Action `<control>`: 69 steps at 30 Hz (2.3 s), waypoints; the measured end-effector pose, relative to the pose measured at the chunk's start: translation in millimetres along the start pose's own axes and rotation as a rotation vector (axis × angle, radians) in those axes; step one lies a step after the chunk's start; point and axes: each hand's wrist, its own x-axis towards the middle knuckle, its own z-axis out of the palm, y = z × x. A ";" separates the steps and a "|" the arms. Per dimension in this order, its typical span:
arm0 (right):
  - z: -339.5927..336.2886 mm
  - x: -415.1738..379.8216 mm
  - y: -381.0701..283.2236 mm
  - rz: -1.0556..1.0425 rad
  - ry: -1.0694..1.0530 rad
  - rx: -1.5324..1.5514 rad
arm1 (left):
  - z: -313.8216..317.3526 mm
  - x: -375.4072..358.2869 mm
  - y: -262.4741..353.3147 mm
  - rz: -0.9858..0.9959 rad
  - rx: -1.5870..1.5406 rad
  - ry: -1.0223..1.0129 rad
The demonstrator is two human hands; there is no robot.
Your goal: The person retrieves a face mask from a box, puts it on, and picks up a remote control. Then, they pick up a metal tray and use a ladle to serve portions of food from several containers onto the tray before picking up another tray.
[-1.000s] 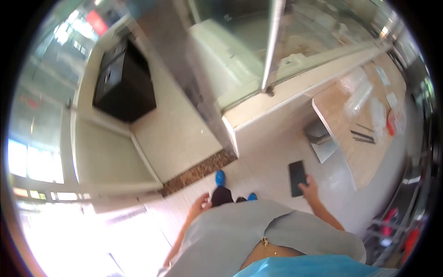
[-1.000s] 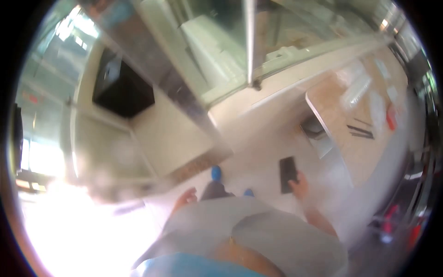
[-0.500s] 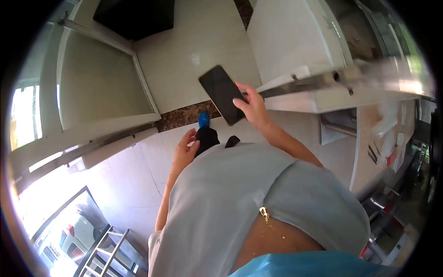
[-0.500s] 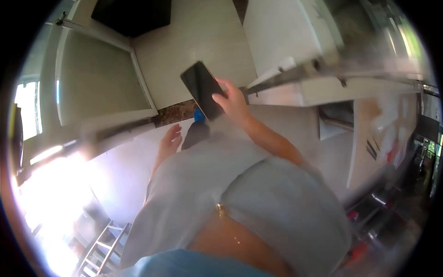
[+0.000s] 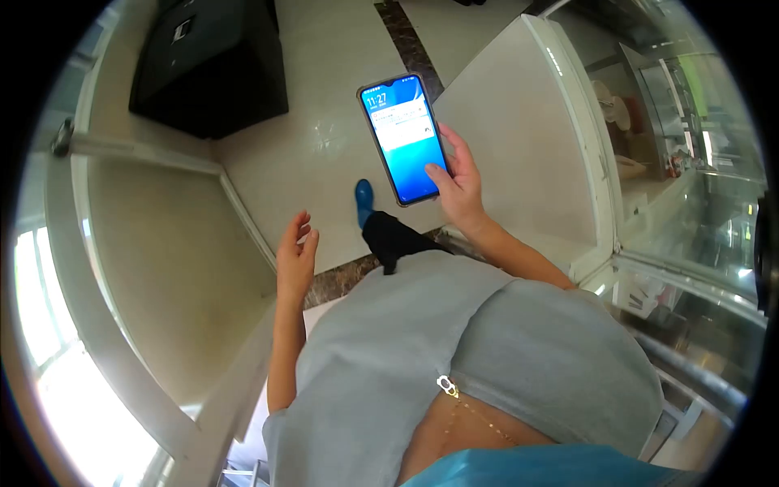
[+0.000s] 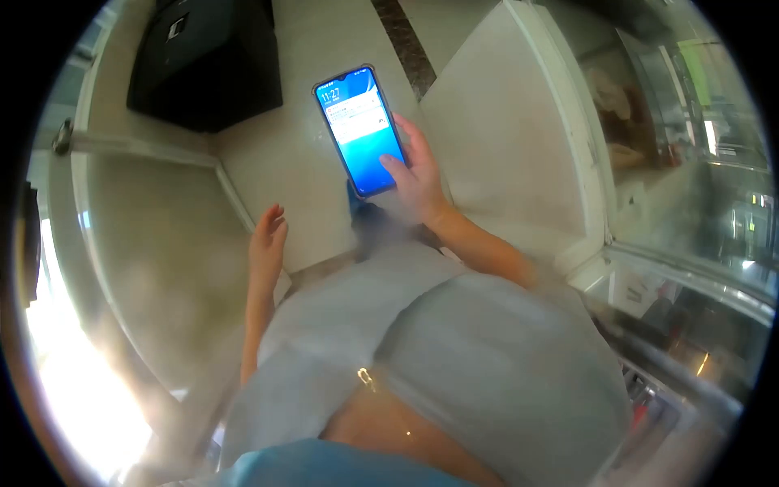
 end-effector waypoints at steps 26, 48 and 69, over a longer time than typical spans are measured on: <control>-114.3 563.2 41.2 -0.022 0.460 0.182 | 59.2 647.3 250.1 0.207 0.282 -0.388; -616.8 726.2 102.8 0.010 1.808 0.032 | 429.4 1031.7 337.8 0.154 0.499 -0.937; -1116.2 448.6 103.2 0.089 2.708 -0.337 | 1027.7 1070.1 684.2 0.635 0.867 -1.212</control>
